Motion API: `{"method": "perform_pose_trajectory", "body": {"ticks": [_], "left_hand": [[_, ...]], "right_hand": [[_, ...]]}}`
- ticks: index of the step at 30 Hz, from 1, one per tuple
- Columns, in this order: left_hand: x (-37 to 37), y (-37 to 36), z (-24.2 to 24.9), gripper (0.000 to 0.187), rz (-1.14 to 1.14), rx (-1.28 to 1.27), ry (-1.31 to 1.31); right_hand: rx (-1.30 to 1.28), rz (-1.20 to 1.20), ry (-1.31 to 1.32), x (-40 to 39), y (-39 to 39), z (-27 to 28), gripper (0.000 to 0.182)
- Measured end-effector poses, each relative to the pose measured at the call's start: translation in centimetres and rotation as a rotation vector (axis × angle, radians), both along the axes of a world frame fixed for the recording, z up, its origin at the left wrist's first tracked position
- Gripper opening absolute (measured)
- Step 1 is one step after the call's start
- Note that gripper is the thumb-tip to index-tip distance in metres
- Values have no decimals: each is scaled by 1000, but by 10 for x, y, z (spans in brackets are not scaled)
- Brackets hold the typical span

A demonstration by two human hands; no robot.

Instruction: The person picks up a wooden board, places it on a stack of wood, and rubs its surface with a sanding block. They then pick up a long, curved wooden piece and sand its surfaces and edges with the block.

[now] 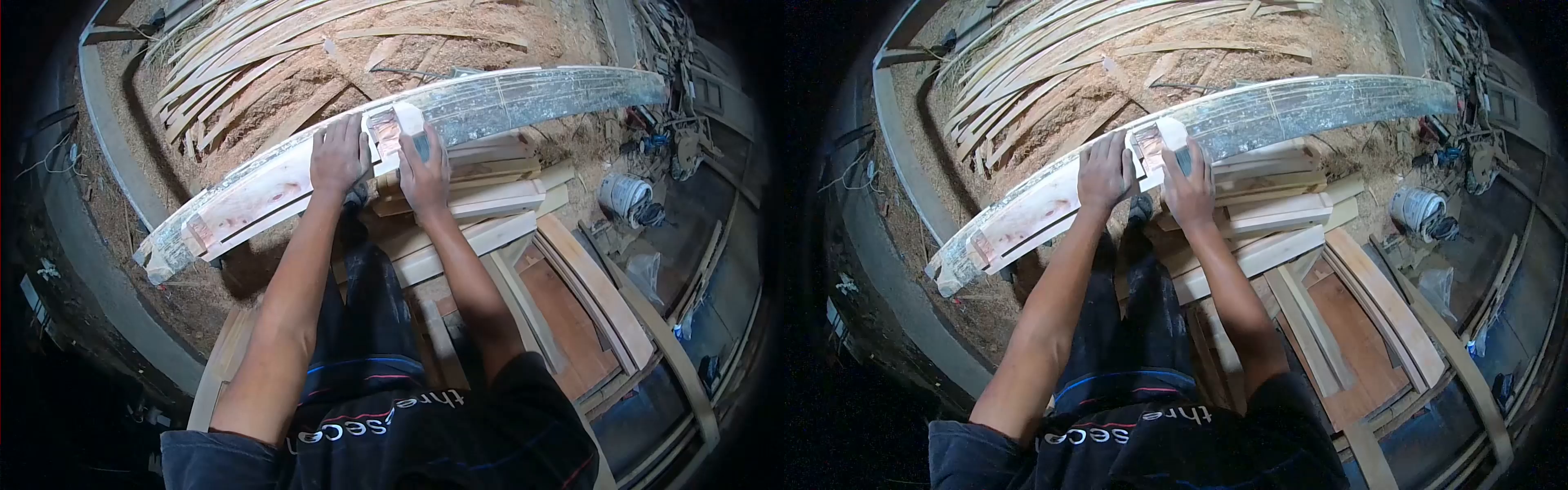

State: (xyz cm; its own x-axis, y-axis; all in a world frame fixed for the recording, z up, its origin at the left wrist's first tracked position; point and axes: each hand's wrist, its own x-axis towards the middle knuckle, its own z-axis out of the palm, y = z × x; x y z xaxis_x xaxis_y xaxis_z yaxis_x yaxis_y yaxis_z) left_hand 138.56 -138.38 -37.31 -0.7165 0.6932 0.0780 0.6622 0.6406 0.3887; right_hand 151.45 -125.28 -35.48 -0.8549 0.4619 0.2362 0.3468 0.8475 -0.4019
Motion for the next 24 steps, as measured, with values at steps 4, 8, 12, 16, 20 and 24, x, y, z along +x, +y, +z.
{"method": "perform_pose_trajectory", "body": {"ticks": [4, 8, 12, 16, 20, 24], "left_hand": [[2, -2, 1, 40, -5, -25, -11], [2, -2, 1, 39, -3, -26, -11], [2, -1, 0, 39, 13, -8, -22], [7, -5, -2, 39, 4, -1, -19], [6, -4, -1, 39, 16, 21, -3], [3, -3, 2, 38, 19, 53, -18]], "right_hand": [[-1, -28, 34, -33, 5, -8, 34], [-19, -41, 40, -56, 10, -3, 38], [-35, -28, 9, 17, -5, -4, 39], [-16, -19, 15, -3, 1, -12, 36], [-23, -29, 64, -65, 15, -3, 34], [-52, -39, 69, -9, -2, -6, 35]]}}
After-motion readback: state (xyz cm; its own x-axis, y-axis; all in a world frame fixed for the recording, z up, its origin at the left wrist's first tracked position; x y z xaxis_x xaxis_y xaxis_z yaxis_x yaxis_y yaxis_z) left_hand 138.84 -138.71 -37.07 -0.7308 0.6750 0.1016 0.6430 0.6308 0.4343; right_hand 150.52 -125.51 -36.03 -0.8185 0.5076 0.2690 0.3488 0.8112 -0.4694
